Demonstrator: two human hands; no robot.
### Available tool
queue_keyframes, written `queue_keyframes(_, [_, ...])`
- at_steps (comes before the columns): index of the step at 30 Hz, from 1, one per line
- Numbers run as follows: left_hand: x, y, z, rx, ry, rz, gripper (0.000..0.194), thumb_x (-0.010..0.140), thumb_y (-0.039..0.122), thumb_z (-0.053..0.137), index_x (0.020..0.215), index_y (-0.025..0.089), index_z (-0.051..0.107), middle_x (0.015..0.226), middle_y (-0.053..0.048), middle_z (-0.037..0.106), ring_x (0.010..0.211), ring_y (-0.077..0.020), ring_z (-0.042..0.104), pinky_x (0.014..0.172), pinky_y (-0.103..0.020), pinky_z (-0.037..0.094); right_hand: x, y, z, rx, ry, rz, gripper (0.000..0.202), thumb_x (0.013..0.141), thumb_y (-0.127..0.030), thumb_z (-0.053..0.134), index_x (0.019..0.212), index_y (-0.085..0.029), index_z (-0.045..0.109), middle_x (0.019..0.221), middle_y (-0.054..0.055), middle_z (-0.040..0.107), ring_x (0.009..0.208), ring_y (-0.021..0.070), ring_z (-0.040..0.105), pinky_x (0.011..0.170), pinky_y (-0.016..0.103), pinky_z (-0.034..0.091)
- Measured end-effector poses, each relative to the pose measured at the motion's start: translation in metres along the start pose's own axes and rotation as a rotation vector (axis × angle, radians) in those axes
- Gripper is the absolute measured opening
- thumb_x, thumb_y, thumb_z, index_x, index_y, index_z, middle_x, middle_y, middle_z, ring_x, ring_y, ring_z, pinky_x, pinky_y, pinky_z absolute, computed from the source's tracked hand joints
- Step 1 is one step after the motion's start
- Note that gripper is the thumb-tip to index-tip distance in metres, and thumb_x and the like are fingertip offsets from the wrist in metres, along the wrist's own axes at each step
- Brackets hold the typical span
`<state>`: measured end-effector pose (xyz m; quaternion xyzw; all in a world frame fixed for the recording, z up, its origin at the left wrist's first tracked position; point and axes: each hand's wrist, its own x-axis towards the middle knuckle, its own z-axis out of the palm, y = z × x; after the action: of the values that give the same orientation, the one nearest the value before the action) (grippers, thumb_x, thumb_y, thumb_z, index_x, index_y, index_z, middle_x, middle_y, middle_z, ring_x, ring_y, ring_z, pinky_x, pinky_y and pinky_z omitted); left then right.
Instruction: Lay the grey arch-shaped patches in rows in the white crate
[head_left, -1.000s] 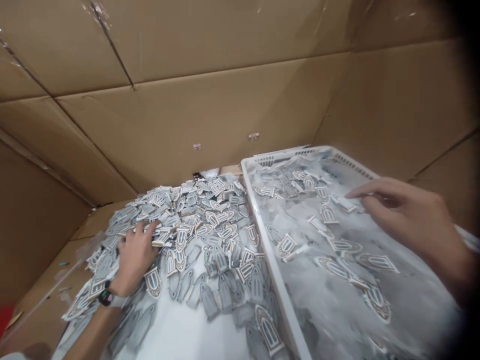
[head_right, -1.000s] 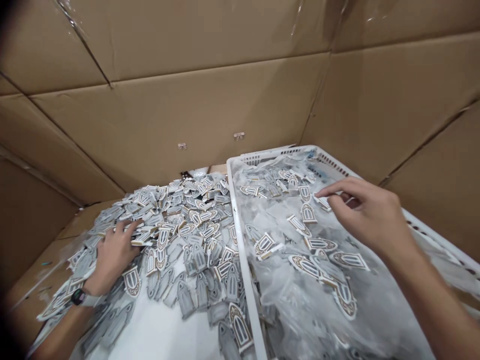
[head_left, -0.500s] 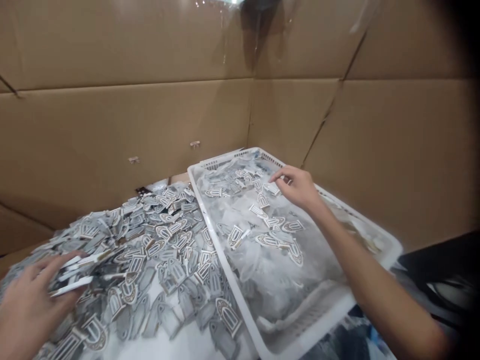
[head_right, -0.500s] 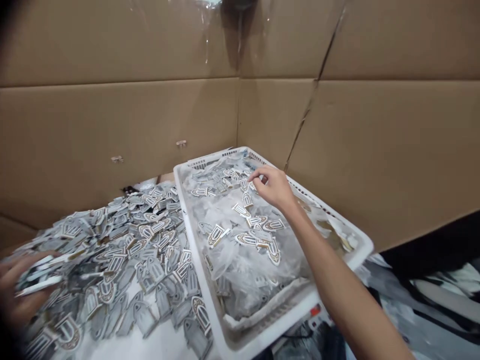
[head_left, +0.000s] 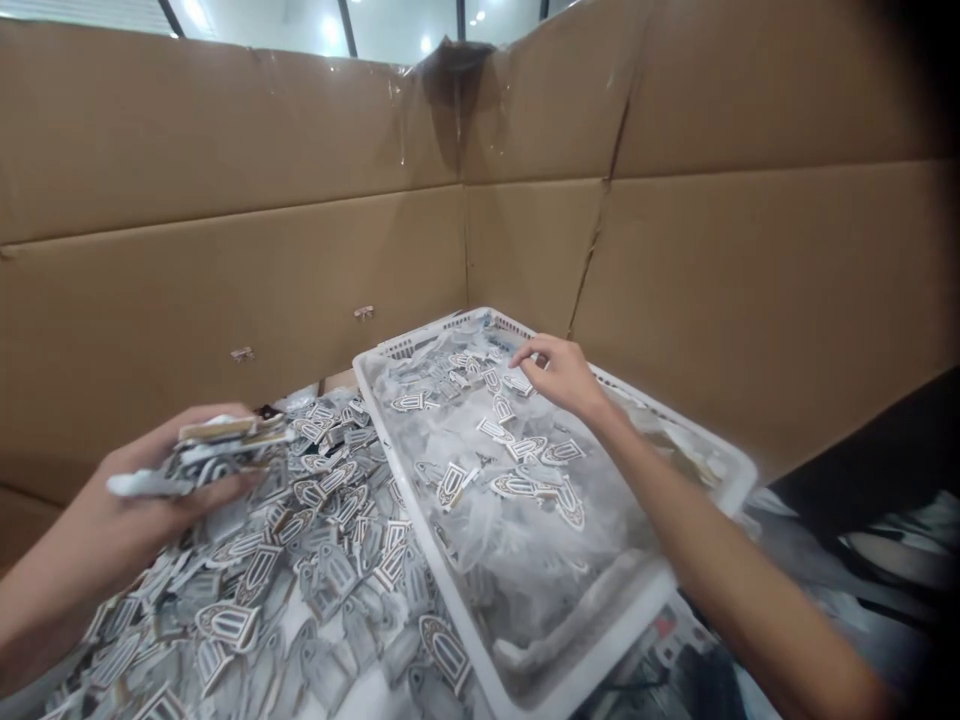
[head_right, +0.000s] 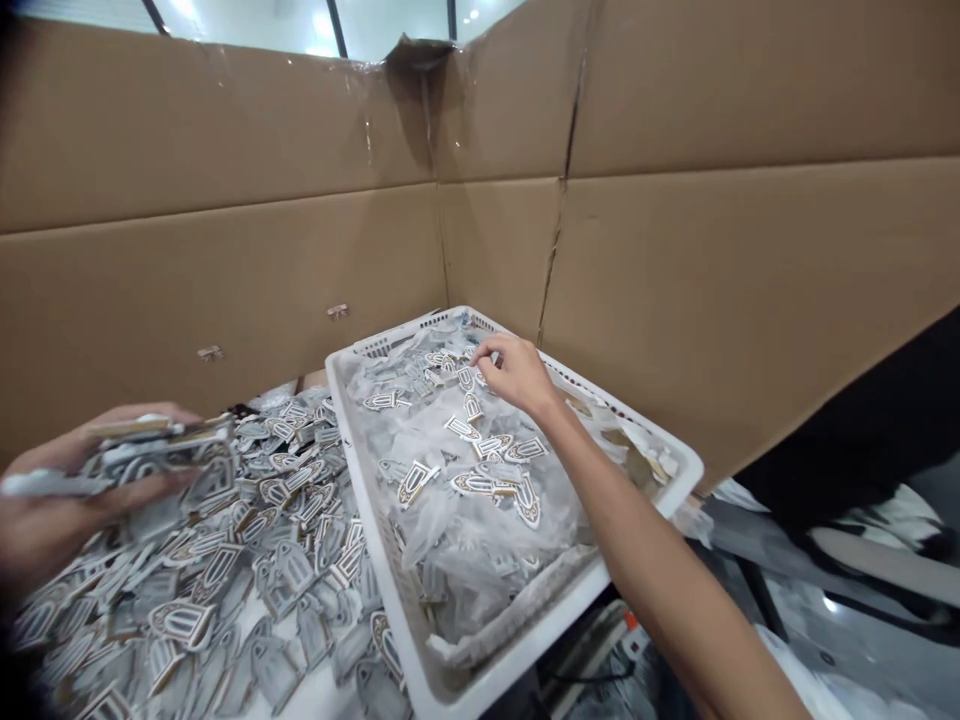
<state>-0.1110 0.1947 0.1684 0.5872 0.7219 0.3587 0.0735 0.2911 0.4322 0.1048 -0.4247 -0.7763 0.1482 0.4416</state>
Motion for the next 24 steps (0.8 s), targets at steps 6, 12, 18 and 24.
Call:
queue_keyframes(6, [0.069, 0.074, 0.074, -0.422, -0.232, 0.086, 0.057, 0.068, 0.041, 0.089, 0.121, 0.025, 0.073, 0.107, -0.005, 0.076, 0.091, -0.0240, 0.069, 0.079, -0.038, 0.055, 0.002, 0.008, -0.006, 0.006, 0.022, 0.007, 0.026, 0.083, -0.012, 0.057, 0.078, -0.024, 0.080, 0.094, 0.002, 0.077, 0.070, 0.0167, 0.060, 0.076, 0.033, 0.047])
queue_keyframes(12, [0.108, 0.090, 0.185, -0.465, -0.515, 0.140, 0.050, 0.066, 0.026, 0.082, 0.114, 0.018, 0.071, 0.099, -0.006, 0.075, 0.088, -0.0226, 0.066, 0.083, -0.037, 0.054, 0.002, 0.016, -0.008, 0.012, 0.044, 0.043, 0.027, 0.086, -0.012, 0.057, 0.080, -0.024, 0.081, 0.098, 0.002, 0.078, 0.075, 0.0176, 0.062, 0.078, 0.032, 0.047])
queue_keyframes(18, [0.113, 0.067, 0.223, -0.398, -0.613, 0.039, 0.050, 0.066, 0.025, 0.077, 0.115, 0.018, 0.072, 0.099, -0.005, 0.076, 0.093, -0.0245, 0.069, 0.088, -0.039, 0.055, 0.007, 0.022, -0.008, 0.012, 0.003, 0.054, 0.028, 0.084, -0.012, 0.057, 0.082, -0.025, 0.081, 0.096, 0.001, 0.079, 0.076, 0.0183, 0.064, 0.077, 0.032, 0.047])
queue_keyframes(24, [0.117, 0.082, 0.213, -0.437, -0.606, 0.025, 0.045, 0.069, 0.022, 0.078, 0.113, 0.017, 0.072, 0.110, -0.009, 0.078, 0.100, -0.0253, 0.070, 0.095, -0.041, 0.056, 0.009, 0.026, -0.014, 0.030, 0.040, 0.074, 0.026, 0.085, -0.012, 0.059, 0.079, -0.025, 0.080, 0.099, 0.001, 0.079, 0.080, 0.0184, 0.066, 0.079, 0.032, 0.048])
